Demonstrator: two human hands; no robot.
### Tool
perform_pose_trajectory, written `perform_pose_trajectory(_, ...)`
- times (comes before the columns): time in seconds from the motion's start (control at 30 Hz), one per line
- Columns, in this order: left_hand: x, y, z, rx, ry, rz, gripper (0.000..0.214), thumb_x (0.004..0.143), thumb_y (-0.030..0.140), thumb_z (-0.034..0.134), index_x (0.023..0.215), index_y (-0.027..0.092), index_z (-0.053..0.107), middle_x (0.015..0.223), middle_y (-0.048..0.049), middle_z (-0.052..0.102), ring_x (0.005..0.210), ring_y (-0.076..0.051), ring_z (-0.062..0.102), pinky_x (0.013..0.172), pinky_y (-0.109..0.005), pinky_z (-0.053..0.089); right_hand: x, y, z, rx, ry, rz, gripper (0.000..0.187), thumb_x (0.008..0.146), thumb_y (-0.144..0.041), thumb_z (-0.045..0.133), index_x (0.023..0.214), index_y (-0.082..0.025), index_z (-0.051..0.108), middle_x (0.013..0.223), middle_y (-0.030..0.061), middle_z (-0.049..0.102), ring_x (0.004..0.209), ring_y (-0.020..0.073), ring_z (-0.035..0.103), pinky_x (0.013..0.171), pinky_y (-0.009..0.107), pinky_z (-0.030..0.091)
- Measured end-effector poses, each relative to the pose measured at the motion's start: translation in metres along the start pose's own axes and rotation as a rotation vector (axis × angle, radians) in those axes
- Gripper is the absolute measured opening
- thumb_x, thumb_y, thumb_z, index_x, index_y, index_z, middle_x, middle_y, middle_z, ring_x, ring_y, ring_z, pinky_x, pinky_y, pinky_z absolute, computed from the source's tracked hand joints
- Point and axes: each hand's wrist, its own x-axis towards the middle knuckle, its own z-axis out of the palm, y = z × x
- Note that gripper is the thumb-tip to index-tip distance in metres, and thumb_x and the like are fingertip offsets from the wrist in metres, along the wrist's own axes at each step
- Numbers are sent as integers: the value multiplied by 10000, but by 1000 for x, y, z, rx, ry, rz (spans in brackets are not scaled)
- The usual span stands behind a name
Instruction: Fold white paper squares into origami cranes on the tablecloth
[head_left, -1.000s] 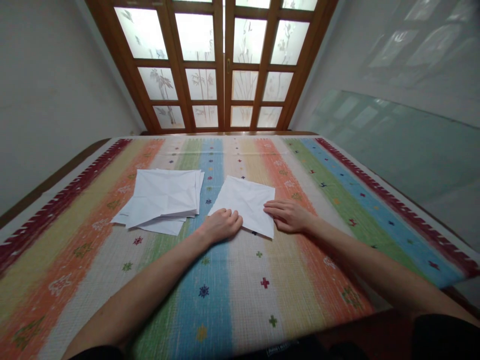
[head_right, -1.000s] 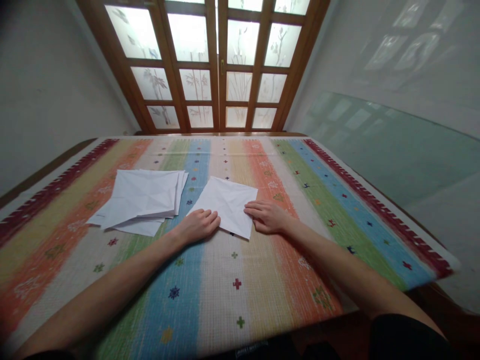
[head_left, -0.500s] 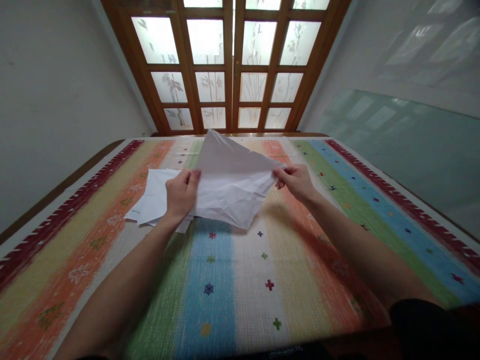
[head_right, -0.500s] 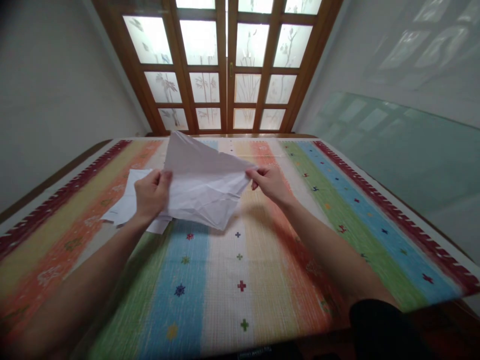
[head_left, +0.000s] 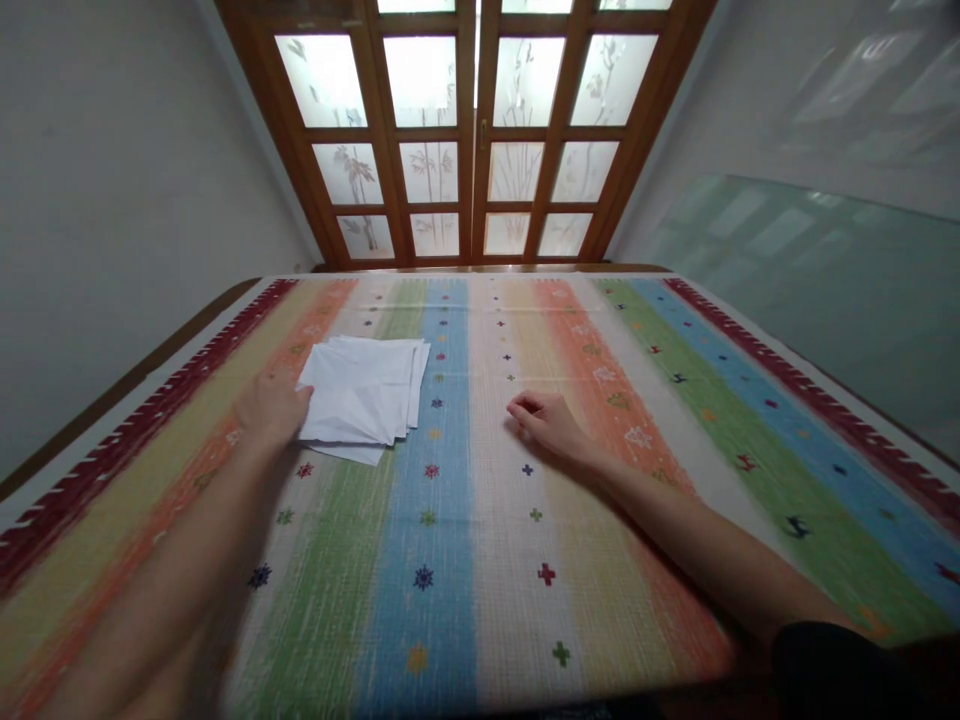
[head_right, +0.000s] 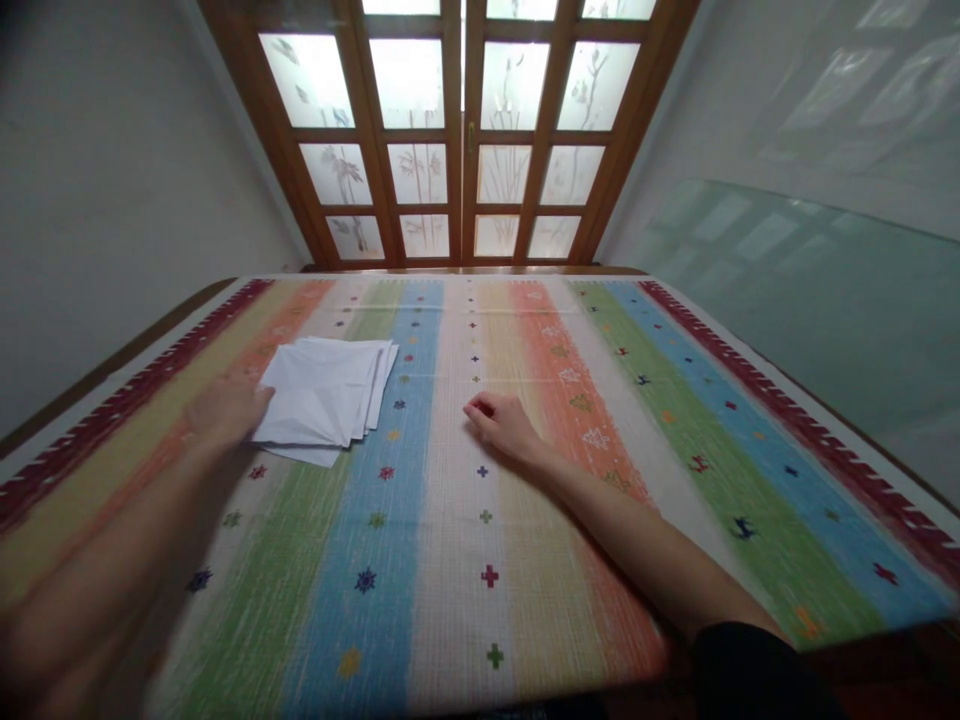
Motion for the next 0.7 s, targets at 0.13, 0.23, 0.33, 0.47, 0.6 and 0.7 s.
perform_pose_trajectory(0.13, -5, 31, 6, 56, 84, 287, 647, 874, 523, 464, 1394, 137, 458, 1439, -246, 446, 1328, -438, 384, 1047, -606, 304, 8, -11, 10, -142, 29, -140, 190, 883, -285, 514, 863, -183, 673, 890, 94, 694, 840, 209, 640, 787, 359, 486)
perform_pose_trajectory(0.23, -5, 56, 28, 31, -153, 343, 684, 880, 619, 388, 1447, 237, 418, 1556, -147, 316, 1419, -473, 201, 1065, -717, 159, 16, -25, 30, -222, -52, -275, 321, 902, -339, 531, 1157, -170, 628, 1225, 160, 624, 1160, 264, 566, 1002, 434, 427)
perform_pose_trajectory(0.33, -7, 73, 52, -22, -238, 317, 710, 885, 637, 349, 1475, 243, 378, 1571, -147, 273, 1421, -492, 179, 1054, -736, 145, 22, -38, 64, -298, -191, -304, 653, 862, -503, 588, 1395, -150, 456, 1458, 198, 444, 1369, 336, 384, 1128, 511, 291)
perform_pose_trajectory(0.47, -6, 81, 64, -44, -234, 315, 726, 877, 650, 359, 1482, 248, 362, 1581, -133, 249, 1436, -475, 156, 1077, -716, 131, 34, -56, 109, -323, -309, -297, 941, 764, -663, 628, 1477, -126, 331, 1520, 220, 347, 1430, 393, 263, 1156, 537, 221)
perform_pose_trajectory(0.6, 4, 70, 56, -210, -190, 334, 581, 888, 550, 453, 1375, 238, 515, 1515, -124, 402, 1417, -369, 304, 1131, -574, 230, 49, -72, 130, -335, -243, -141, 1084, 713, -755, 600, 1479, -47, 303, 1534, 285, 265, 1439, 461, 172, 1154, 588, 158)
perform_pose_trajectory(0.7, 17, 45, 50, -325, -14, 227, 519, 916, 476, 451, 1313, 153, 538, 1455, -191, 458, 1377, -317, 383, 1116, -487, 310, 61, -78, 126, -339, -280, -106, 1162, 626, -787, 651, 1454, -28, 352, 1530, 306, 251, 1437, 488, 133, 1158, 609, 97)
